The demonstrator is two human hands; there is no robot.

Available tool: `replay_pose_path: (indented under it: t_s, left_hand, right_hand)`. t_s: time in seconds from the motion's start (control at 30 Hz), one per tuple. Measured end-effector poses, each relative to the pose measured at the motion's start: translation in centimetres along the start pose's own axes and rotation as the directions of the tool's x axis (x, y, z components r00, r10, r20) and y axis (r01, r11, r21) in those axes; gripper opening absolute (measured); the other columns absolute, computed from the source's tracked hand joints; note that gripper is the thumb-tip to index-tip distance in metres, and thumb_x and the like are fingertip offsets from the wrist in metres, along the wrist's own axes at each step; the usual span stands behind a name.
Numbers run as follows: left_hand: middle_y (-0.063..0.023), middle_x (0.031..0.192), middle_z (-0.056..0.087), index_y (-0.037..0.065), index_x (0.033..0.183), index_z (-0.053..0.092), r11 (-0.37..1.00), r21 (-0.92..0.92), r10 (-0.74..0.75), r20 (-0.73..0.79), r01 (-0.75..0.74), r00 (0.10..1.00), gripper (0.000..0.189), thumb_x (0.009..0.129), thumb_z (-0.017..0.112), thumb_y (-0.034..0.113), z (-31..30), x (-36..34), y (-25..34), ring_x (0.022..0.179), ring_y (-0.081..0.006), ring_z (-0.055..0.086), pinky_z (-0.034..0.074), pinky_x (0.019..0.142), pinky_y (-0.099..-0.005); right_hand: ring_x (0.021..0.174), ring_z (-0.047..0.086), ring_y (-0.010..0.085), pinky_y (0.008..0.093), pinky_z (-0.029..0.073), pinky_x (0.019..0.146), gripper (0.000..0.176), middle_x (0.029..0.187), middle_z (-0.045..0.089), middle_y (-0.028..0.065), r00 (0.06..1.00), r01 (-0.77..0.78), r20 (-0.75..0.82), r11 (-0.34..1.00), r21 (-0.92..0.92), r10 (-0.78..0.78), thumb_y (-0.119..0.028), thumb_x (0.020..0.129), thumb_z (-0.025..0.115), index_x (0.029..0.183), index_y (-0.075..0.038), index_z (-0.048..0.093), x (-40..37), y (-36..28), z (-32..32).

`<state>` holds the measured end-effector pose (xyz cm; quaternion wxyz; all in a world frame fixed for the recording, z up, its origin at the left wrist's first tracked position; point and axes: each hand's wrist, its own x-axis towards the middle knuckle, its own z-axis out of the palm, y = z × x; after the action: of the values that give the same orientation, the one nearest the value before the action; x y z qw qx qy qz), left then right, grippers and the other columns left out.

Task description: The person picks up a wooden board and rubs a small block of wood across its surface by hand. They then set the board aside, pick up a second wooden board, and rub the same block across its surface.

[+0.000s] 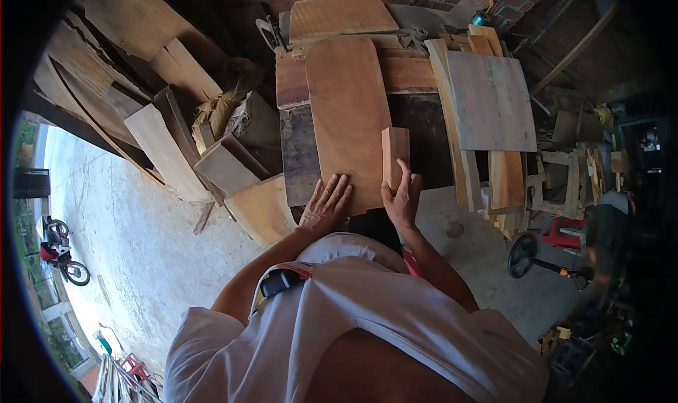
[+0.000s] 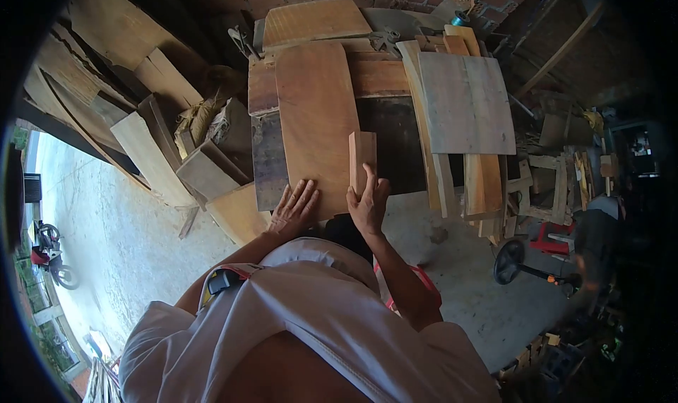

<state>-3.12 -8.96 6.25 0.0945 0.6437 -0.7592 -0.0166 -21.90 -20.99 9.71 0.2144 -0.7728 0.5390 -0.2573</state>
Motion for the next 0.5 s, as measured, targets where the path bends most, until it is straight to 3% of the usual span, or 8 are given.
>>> replay_pose_path:
  t_s: [0.07, 0.1, 0.13, 0.2, 0.3, 0.5]
  left_hand:
    - [-0.0141, 0.156, 0.024, 0.005, 0.146, 0.033, 0.999, 0.043, -0.007, 0.063, 0.004, 0.998, 0.085, 0.078, 0.068, 0.045, -1.0, -0.3, -0.7, 0.146, -0.0291, 0.021, 0.018, 0.116, -0.0524]
    - [-0.0142, 0.156, 0.024, 0.005, 0.146, 0.033, 0.994, -0.105, 0.008, 0.137, 0.007, 0.991, 0.083, 0.081, 0.065, 0.046, -2.6, 0.2, -1.1, 0.145, -0.0285, 0.021, 0.017, 0.117, -0.0523]
    - [-0.0142, 0.156, 0.024, 0.006, 0.146, 0.033, 0.969, -0.246, 0.035, 0.204, 0.017, 0.978, 0.080, 0.084, 0.062, 0.047, -3.5, 1.0, -1.7, 0.145, -0.0278, 0.022, 0.016, 0.117, -0.0522]
    - [-0.0139, 0.157, 0.022, 0.006, 0.147, 0.033, 0.963, -0.270, 0.047, 0.180, 0.004, 0.982, 0.077, 0.087, 0.058, 0.049, -3.5, 2.6, -2.6, 0.145, -0.0275, 0.023, 0.014, 0.117, -0.0518]
    - [-0.0153, 0.157, 0.022, 0.005, 0.147, 0.031, 0.972, -0.193, -0.117, 0.088, 0.132, 0.989, 0.075, 0.090, 0.055, 0.046, -3.7, 7.0, -4.1, 0.145, -0.0294, 0.020, 0.010, 0.118, -0.0503]
    - [-0.0164, 0.157, 0.019, 0.003, 0.148, 0.028, 0.974, -0.178, -0.127, 0.103, 0.144, 0.987, 0.076, 0.091, 0.053, 0.046, -2.0, 12.1, -6.6, 0.146, -0.0319, 0.015, 0.011, 0.119, -0.0458]
  right_hand:
    - [0.097, 0.048, 0.0372, 0.0464, 0.043, 0.084, 0.072, 0.097, 0.045, 0.0177, 0.992, 0.129, 0.007, 0.987, -0.096, -0.129, -0.016, 0.075, 0.071, 0.140, -0.016, 0.041, -0.1, -1.1, 0.6]
    - [0.093, 0.049, 0.0356, 0.0440, 0.044, 0.080, 0.076, 0.095, 0.046, 0.0171, 0.979, 0.197, 0.006, 0.944, -0.264, -0.203, -0.019, 0.076, 0.072, 0.145, -0.018, 0.038, -0.1, -1.7, 0.3]
    - [0.093, 0.049, 0.0356, 0.0440, 0.044, 0.080, 0.076, 0.095, 0.046, 0.0171, 0.978, 0.199, -0.002, 0.945, -0.258, -0.206, -0.019, 0.076, 0.072, 0.145, -0.018, 0.038, 0.1, -2.2, 0.2]
    - [0.091, 0.048, 0.0347, 0.0438, 0.043, 0.081, 0.081, 0.096, 0.045, 0.0168, 0.979, 0.181, 0.156, 0.911, -0.371, -0.131, -0.019, 0.076, 0.073, 0.147, -0.016, 0.035, 0.4, -2.7, -0.3]
    - [0.087, 0.048, 0.0354, 0.0437, 0.044, 0.078, 0.082, 0.095, 0.044, 0.0187, 0.963, 0.240, 0.208, 0.901, -0.360, -0.174, -0.019, 0.078, 0.072, 0.149, -0.017, 0.032, 2.0, -2.9, -0.3]
    - [0.088, 0.049, 0.0384, 0.0461, 0.048, 0.076, 0.082, 0.097, 0.045, 0.0215, 0.939, 0.328, 0.206, 0.894, -0.306, -0.274, -0.019, 0.078, 0.070, 0.150, -0.019, 0.030, 13.7, -4.7, 3.8]
